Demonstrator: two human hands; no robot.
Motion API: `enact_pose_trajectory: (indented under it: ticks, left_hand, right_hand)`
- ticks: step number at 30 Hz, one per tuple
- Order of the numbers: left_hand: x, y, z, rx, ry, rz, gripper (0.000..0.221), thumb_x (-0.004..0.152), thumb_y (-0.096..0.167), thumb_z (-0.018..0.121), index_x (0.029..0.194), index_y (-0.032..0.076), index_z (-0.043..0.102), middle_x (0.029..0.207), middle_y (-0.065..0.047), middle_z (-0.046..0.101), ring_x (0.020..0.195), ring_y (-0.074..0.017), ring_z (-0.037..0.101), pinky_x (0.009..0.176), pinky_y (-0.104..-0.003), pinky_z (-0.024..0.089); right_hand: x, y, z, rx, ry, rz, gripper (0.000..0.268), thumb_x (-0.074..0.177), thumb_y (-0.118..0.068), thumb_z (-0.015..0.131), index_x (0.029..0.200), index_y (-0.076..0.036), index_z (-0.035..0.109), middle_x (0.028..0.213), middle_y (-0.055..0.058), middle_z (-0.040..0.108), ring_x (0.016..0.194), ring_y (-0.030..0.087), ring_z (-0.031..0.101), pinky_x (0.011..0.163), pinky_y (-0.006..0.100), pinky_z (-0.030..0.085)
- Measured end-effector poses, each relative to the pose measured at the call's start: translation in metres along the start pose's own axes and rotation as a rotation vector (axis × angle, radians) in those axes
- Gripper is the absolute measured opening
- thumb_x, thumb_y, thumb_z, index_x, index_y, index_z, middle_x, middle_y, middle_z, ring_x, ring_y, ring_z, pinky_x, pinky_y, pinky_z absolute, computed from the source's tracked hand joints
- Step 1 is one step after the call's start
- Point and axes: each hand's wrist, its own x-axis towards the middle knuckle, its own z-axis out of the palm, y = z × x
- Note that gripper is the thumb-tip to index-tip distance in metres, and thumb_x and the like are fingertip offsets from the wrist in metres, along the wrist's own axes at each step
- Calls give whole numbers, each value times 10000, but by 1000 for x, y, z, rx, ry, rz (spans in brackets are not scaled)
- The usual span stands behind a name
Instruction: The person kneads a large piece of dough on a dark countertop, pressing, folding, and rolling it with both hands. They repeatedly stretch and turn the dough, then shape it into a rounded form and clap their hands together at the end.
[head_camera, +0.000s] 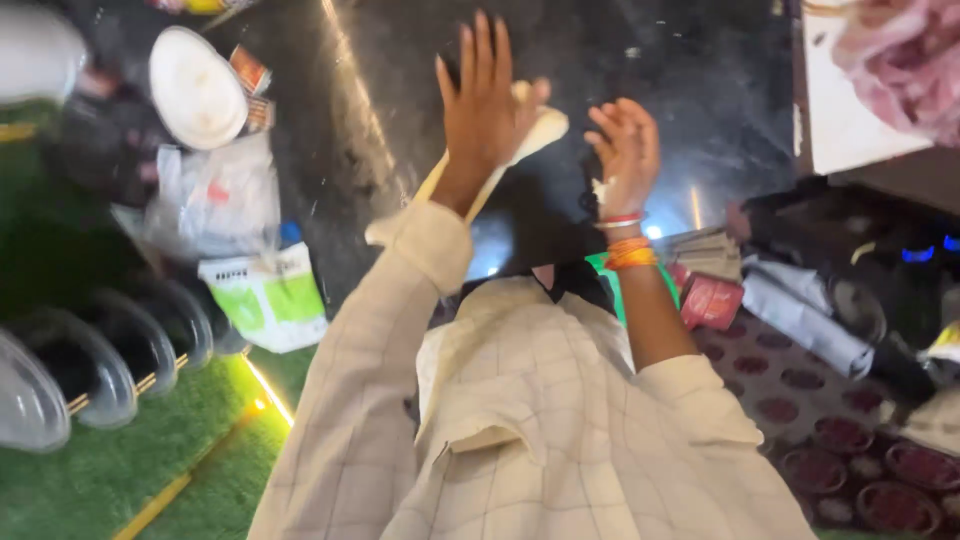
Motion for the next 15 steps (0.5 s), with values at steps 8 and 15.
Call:
enact_pose_trajectory:
  ticks: [8,15]
  left_hand:
    - [-95,-23,3,-221,18,-307,721,1093,474,413,1678,116,192,1746,-156,171,1607,-391,159,1239,-664,148]
    - [7,-42,7,-16,243,-356,794,1063,593,430,1650,138,150,1705,-206,121,1588,-433,167,1231,-734,146]
  right_hand:
    - [-11,6,-14,-168,-161,-54,325,1118,-237,558,1342,-1,555,1254,161,635,1135,266,683,911,370,585]
    - [-30,-12,5,-330,-56,-30,280,1116,-188,520,1307,14,548,1229,151,638,1067,243,681,891,370,589]
